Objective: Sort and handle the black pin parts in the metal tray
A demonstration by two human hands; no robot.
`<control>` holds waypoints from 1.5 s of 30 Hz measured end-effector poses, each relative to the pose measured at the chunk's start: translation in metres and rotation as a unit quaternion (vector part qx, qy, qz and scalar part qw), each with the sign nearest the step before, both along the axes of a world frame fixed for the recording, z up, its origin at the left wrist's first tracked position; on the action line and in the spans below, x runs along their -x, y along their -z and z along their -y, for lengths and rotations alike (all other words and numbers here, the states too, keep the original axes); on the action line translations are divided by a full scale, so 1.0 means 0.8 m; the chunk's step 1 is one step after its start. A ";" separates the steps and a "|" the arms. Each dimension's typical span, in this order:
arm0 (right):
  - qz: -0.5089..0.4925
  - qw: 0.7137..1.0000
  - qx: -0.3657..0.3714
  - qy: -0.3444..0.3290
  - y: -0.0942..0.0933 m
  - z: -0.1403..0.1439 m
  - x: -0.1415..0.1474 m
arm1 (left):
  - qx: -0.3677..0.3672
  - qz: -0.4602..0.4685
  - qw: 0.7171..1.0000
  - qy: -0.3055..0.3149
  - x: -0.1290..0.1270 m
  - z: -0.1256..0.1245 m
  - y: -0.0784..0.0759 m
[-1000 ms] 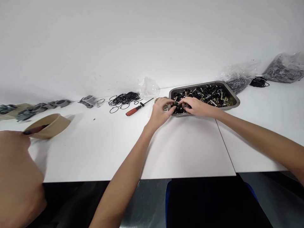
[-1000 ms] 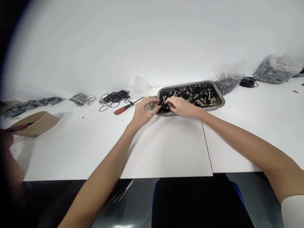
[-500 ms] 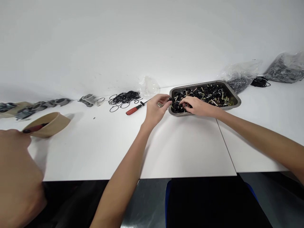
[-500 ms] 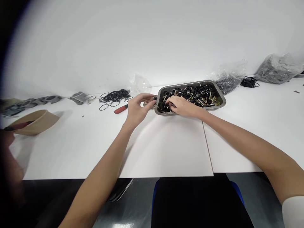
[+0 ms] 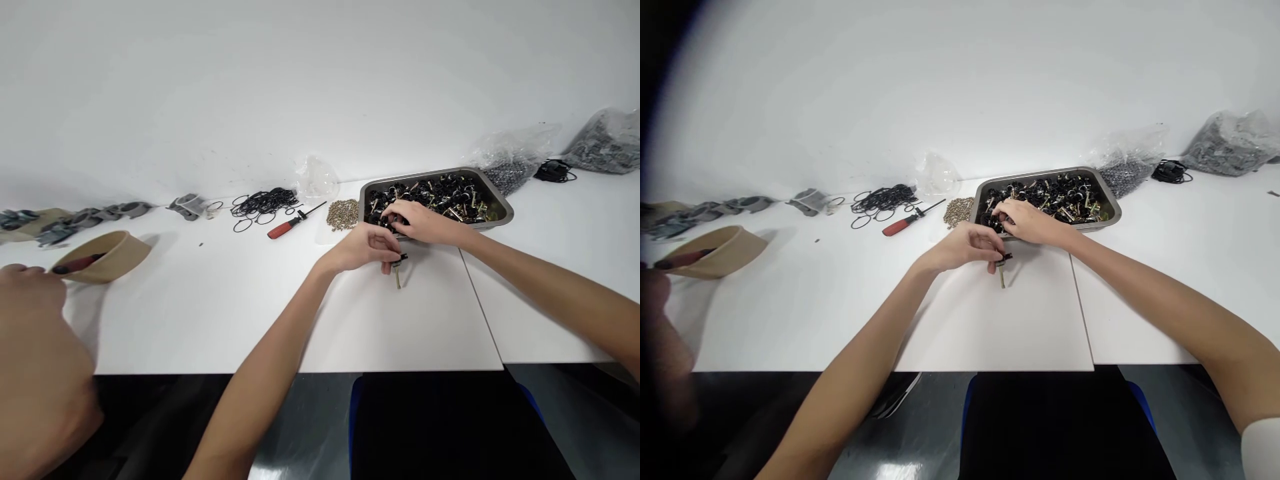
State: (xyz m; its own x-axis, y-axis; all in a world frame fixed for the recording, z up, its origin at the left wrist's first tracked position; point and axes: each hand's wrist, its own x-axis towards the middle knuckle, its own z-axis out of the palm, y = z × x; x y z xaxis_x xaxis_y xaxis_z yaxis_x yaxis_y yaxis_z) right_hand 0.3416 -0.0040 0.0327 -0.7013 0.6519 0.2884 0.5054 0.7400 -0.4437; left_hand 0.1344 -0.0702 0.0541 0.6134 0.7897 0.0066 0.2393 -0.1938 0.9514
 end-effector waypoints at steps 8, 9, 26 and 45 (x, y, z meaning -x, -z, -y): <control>0.004 1.000 0.008 0.009 -0.003 0.004 -0.002 | 0.020 -0.044 0.998 0.048 -0.003 -0.002 0.010; 0.003 1.000 0.007 0.009 -0.003 0.004 -0.002 | 0.024 -0.040 0.998 0.048 -0.002 -0.002 0.009; -0.004 1.000 0.023 -0.004 -0.006 0.006 0.000 | -0.118 0.145 0.944 -0.271 0.039 -0.041 0.021; 0.011 1.000 0.020 0.001 -0.004 0.005 0.000 | -0.259 -0.024 0.859 -0.441 0.114 -0.069 0.025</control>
State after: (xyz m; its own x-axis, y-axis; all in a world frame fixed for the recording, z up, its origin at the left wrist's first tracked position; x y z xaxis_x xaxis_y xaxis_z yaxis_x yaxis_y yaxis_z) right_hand 0.3419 -0.0081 0.0361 -0.7061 0.6634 0.2475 0.5159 0.7214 -0.4620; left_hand 0.0431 -0.0151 0.0340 -0.2137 0.8459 0.4886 0.5468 -0.3109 0.7774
